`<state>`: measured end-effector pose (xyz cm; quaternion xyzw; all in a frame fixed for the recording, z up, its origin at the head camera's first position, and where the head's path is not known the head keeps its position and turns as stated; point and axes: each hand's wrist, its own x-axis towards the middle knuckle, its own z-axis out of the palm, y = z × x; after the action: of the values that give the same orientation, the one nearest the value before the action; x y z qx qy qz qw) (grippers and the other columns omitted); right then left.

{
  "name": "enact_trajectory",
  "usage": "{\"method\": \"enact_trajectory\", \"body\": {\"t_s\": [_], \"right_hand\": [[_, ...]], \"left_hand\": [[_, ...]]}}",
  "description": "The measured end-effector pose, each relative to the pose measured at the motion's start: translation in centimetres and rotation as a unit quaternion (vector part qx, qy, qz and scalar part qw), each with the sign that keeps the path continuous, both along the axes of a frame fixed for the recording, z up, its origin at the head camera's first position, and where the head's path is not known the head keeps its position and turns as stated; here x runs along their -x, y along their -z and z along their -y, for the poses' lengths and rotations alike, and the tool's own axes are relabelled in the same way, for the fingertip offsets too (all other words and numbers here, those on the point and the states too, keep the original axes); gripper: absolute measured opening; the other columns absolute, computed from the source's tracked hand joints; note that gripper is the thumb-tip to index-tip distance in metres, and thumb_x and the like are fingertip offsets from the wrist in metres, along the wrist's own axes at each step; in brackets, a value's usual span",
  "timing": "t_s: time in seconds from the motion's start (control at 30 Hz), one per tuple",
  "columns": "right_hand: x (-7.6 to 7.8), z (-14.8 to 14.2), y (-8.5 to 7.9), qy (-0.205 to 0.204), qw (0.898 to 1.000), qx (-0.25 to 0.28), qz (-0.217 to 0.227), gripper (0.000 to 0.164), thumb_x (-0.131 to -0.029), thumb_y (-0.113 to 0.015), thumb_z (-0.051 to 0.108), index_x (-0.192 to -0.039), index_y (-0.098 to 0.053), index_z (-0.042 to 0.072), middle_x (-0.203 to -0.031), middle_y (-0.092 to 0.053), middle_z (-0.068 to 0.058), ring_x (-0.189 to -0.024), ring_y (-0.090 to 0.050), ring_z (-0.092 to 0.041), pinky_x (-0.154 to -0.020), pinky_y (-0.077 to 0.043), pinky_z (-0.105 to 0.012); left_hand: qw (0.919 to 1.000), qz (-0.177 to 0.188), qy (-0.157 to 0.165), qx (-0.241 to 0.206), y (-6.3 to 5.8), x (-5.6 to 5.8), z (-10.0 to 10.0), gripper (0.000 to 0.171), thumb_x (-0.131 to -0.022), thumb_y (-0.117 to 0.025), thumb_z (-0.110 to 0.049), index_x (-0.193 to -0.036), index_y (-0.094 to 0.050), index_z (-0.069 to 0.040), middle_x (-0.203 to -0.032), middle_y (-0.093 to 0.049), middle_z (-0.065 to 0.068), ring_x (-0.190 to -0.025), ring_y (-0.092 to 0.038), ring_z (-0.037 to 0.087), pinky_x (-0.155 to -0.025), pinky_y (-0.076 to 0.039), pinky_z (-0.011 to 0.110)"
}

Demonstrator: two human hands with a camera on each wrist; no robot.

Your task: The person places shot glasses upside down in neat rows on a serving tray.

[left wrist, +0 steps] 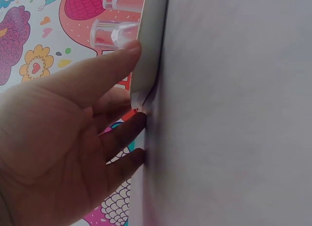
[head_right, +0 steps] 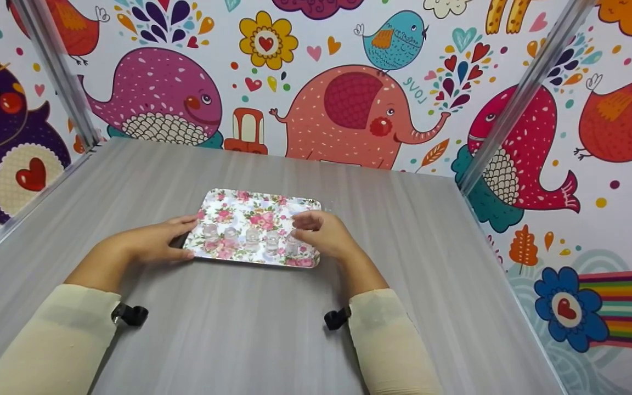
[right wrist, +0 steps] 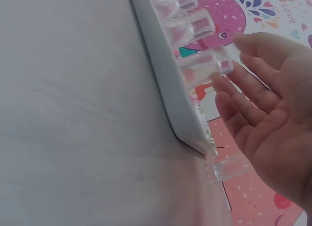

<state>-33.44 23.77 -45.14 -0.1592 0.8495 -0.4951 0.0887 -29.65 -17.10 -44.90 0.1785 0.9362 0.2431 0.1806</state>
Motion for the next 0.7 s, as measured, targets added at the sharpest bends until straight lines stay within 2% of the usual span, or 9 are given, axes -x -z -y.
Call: {"method": "enact_trajectory", "body": {"t_s": [0.23, 0.33, 0.4, 0.53, 0.7], "right_hand": [[0.6, -1.9, -0.4, 0.098, 0.995, 0.012, -0.018, 0.039, -0.098, -0.079, 0.031, -0.133, -0.072, 0.014, -0.131, -0.075, -0.008, -0.12, -0.071, -0.023, -0.096, -0.061, -0.025], [1.0, -2.7, -0.2, 0.126, 0.991, 0.033, -0.028, 0.041, -0.098, -0.079, 0.029, -0.135, -0.071, 0.012, -0.132, -0.074, -0.01, -0.123, -0.07, -0.025, -0.098, -0.06, -0.025], [1.3, -3.2, -0.1, 0.144, 0.988, 0.048, -0.035, 0.044, -0.098, -0.08, 0.029, -0.136, -0.069, 0.01, -0.135, -0.073, -0.012, -0.125, -0.069, -0.025, -0.102, -0.059, -0.027], [1.8, -4.2, 0.4, 0.182, 0.98, 0.072, -0.045, 0.056, -0.096, -0.082, 0.035, -0.142, -0.064, 0.008, -0.145, -0.067, -0.016, -0.135, -0.064, -0.028, -0.116, -0.054, -0.039], [2.4, -5.2, 1.0, 0.212, 0.973, 0.085, -0.018, 0.061, -0.097, -0.081, 0.035, -0.148, -0.058, 0.009, -0.154, -0.06, -0.016, -0.144, -0.057, -0.028, -0.125, -0.045, -0.047]], "left_hand": [[1.0, 0.001, -0.005, 0.004, 0.0, 0.0, -0.1, 0.089, -0.103, -0.072, -0.039, -0.17, -0.025, -0.005, -0.183, -0.011, 0.003, -0.168, -0.016, 0.039, -0.135, -0.02, 0.061], [1.0, 0.001, -0.007, 0.005, 0.0, -0.1, -0.1, 0.089, -0.103, -0.072, -0.039, -0.17, -0.025, -0.006, -0.183, -0.011, 0.002, -0.168, -0.016, 0.038, -0.135, -0.02, 0.061], [0.9999, 0.003, -0.009, 0.006, -0.1, -0.2, -0.1, 0.088, -0.103, -0.072, -0.039, -0.17, -0.025, -0.006, -0.183, -0.011, 0.001, -0.168, -0.015, 0.038, -0.135, -0.02, 0.061], [1.0, 0.001, -0.007, 0.006, -0.1, -0.2, -0.1, 0.089, -0.103, -0.072, -0.039, -0.17, -0.025, -0.005, -0.183, -0.011, 0.003, -0.168, -0.015, 0.039, -0.135, -0.02, 0.061], [1.0, -0.001, -0.003, 0.004, -0.1, 0.0, -0.2, 0.09, -0.103, -0.072, -0.039, -0.17, -0.024, -0.005, -0.183, -0.012, 0.005, -0.167, -0.016, 0.041, -0.135, -0.02, 0.061]]}}
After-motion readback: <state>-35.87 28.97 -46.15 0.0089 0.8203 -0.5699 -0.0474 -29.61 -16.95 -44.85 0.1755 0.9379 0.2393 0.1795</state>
